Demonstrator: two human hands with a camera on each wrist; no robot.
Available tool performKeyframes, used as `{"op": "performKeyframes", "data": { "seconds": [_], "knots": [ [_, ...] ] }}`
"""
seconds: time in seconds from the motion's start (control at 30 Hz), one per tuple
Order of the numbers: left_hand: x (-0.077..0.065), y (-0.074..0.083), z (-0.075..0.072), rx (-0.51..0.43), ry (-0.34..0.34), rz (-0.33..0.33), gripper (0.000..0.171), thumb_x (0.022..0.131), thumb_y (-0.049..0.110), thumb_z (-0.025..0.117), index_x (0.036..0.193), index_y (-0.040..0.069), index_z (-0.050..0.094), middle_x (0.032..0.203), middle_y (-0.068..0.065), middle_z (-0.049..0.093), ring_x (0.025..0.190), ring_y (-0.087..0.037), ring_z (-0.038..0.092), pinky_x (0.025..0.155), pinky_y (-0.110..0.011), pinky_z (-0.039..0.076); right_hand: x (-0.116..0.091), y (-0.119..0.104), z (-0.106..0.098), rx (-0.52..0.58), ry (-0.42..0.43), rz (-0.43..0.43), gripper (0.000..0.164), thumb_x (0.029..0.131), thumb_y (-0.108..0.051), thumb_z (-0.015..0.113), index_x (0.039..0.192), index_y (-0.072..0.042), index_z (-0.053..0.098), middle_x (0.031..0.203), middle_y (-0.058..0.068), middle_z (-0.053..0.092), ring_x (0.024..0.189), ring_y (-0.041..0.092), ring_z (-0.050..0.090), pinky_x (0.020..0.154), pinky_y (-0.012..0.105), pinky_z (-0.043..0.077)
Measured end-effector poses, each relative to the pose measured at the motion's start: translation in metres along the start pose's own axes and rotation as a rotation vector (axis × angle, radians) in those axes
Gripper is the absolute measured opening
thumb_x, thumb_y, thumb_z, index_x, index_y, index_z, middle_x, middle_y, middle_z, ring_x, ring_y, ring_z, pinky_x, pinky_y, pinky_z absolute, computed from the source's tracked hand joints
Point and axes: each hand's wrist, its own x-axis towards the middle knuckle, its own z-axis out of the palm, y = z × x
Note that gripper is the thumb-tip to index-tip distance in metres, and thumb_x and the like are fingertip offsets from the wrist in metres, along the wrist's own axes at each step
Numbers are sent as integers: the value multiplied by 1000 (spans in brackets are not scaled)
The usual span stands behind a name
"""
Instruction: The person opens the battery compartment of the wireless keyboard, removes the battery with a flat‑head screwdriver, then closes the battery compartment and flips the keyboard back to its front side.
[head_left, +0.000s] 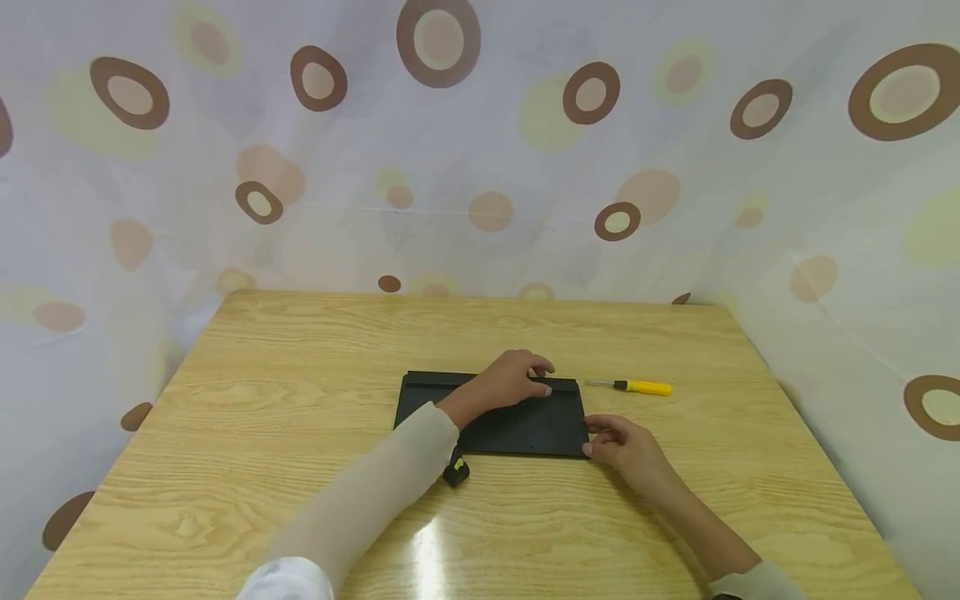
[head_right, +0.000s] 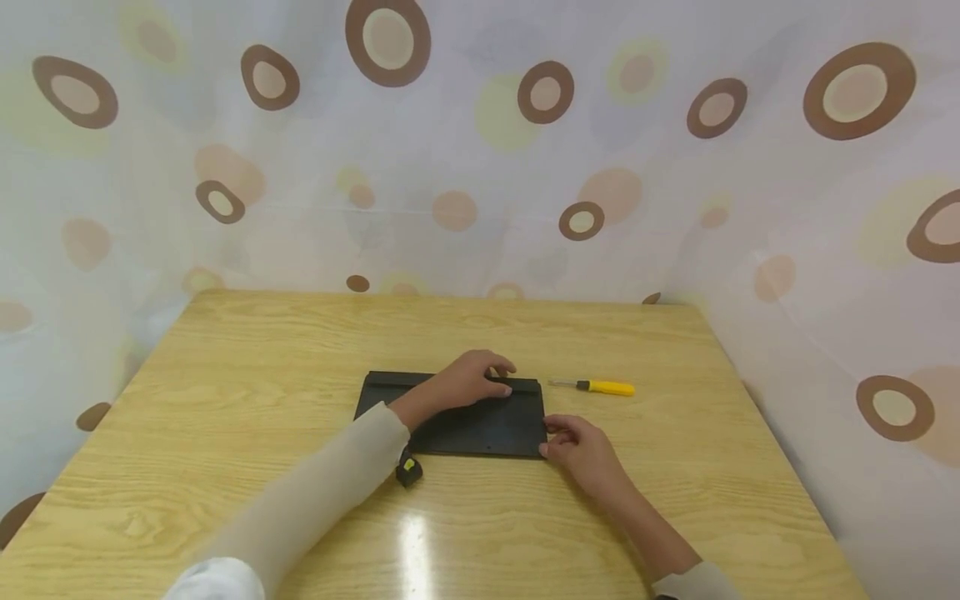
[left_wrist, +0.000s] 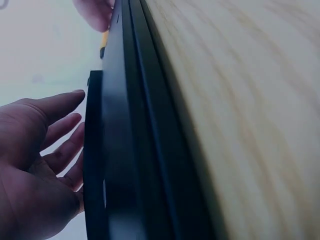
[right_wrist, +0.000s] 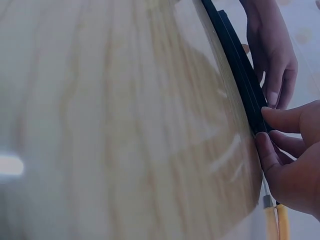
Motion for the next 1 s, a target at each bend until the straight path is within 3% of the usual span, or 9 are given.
{"op": "performKeyframes", "data": {
  "seconds": [0.2,0.4,0.73,1.0],
  "knots": [
    [12,6,8,8,-4,15,40,98,27,68,137,14,63,128,-3,66,117,-17,61,93,-30,51,1,1,-1,11,-1,17,51,92,-18,75,138,-3,59,126,15,66,93,16,62,77,24,52],
    [14,3,8,4,-15,-8,37,97,24,70,133,14,65,128,-2,66,119,-17,61,97,-31,51,7,-2,-1,-35,7,-2,48,94,-21,73,137,-4,60,129,16,65,94,18,60,77,26,50],
    [9,-3,0,-83,-27,12,35,96,20,71,129,10,67,126,-4,67,117,-21,62,93,-32,52,48,-6,1,-23,71,-27,49,99,-27,66,143,-8,56,130,16,64,116,28,61,97,40,50],
    [8,-7,-3,-85,-26,7,32,96,22,71,127,13,69,123,-2,68,114,-19,62,88,-30,53,65,-5,1,-6,99,-50,45,99,-25,66,141,-7,58,134,18,61,120,31,59,103,47,47]
  ]
}}
